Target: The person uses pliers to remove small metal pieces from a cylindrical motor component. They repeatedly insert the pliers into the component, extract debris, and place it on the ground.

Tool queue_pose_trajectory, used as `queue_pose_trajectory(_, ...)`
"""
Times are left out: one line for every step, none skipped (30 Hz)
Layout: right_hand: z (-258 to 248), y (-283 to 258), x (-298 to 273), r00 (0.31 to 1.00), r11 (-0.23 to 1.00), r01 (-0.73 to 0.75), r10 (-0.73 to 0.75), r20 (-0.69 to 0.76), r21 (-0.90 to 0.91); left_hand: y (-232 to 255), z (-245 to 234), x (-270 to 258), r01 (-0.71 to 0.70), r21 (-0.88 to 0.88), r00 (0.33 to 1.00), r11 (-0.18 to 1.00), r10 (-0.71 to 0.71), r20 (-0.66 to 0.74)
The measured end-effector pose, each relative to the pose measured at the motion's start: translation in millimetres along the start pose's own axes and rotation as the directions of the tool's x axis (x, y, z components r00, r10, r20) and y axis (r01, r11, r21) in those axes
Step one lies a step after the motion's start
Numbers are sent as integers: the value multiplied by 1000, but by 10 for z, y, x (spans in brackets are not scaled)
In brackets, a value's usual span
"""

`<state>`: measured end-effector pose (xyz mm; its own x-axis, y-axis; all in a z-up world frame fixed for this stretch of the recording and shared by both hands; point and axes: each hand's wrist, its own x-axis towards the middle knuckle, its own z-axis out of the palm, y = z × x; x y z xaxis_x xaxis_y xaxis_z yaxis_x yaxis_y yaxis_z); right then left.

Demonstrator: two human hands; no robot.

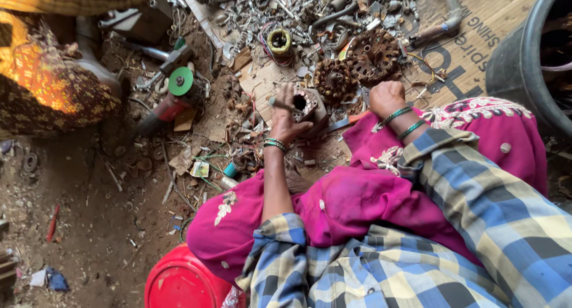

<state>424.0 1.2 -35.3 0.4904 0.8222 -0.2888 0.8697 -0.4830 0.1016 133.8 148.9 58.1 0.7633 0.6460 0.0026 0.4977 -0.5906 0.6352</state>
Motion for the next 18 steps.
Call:
queue_pose_trajectory(21, 23, -8, 1000, 1000, 5, -5, -18, 7, 56, -47, -63, 54, -26, 999, 998, -54, -4)
queue_pose_trajectory(25, 33, 19, 999, 1000, 23, -24, 27, 21, 96, -126, -92, 104, -49, 994, 993, -105, -9)
queue_pose_trajectory(33, 37, 47, 997, 999, 40, -43, 71, 36, 127, -200, -121, 154, -72, 988, 985, -155, -13)
queue_pose_trajectory(55, 26, 60, 991, 997, 55, -61, 117, 52, 146, -262, -160, 158, -228, 987, 961, -163, 0)
queue_pose_trajectory(78, 18, 69, 995, 997, 54, -58, 86, 54, 151, -312, -197, 161, -379, 986, 911, -168, 15)
queue_pose_trajectory(108, 7, 59, 997, 997, 51, -54, 56, 57, 157, -329, -230, 161, -520, 985, 839, -169, 31)
queue_pose_trajectory(129, -3, 43, 998, 997, 48, -49, 25, 60, 164, -317, -252, 99, -559, 990, 823, -136, -25)
queue_pose_trajectory(122, -5, 39, 999, 997, 38, -39, 13, 70, 170, -294, -259, 33, -594, 991, 804, -104, -86)
queue_pose_trajectory(97, -9, 27, 1000, 996, 29, -29, 1, 81, 173, -260, -263, -35, -624, 986, 781, -74, -147)
queue_pose_trajectory(41, -15, 30, 1000, 996, 21, -20, -14, 92, 172, -229, -249, -64, -629, 977, 774, -79, -197)
queue_pose_trajectory(-34, -25, 22, 1000, 997, 4, -4, 4, 74, 175, -193, -236, -94, -633, 966, 768, -84, -246)
queue_pose_trajectory(-119, -35, -11, 1000, 998, -14, 13, 22, 55, 174, -162, -237, -124, -635, 951, 762, -90, -295)
queue_pose_trajectory(-222, -45, -58, 999, 999, -31, 29, 39, 36, 164, -149, -244, -114, -625, 949, 772, -101, -298)
queue_pose_trajectory(-339, -43, -118, 997, 994, -60, 57, 44, 87, 161, -131, -249, -103, -617, 947, 781, -114, -302)
queue_pose_trajectory(-471, -35, -194, 995, 987, -90, 84, 51, 136, 161, -123, -256, -91, -608, 944, 789, -126, -305)
queue_pose_trajectory(-621, -25, -282, 993, 976, -117, 108, 56, 185, 164, -128, -266, -93, -590, 942, 802, -122, -314)
queue_pose_trajectory(-767, -7, -411, 991, 953, -83, 109, -75, 290, 172, -137, -271, -94, -573, 939, 814, -118, -322)
queue_pose_trajectory(-918, 9, -554, 972, 922, -32, 119, -204, 385, 182, -154, -277, -95, -555, 936, 827, -116, -333)
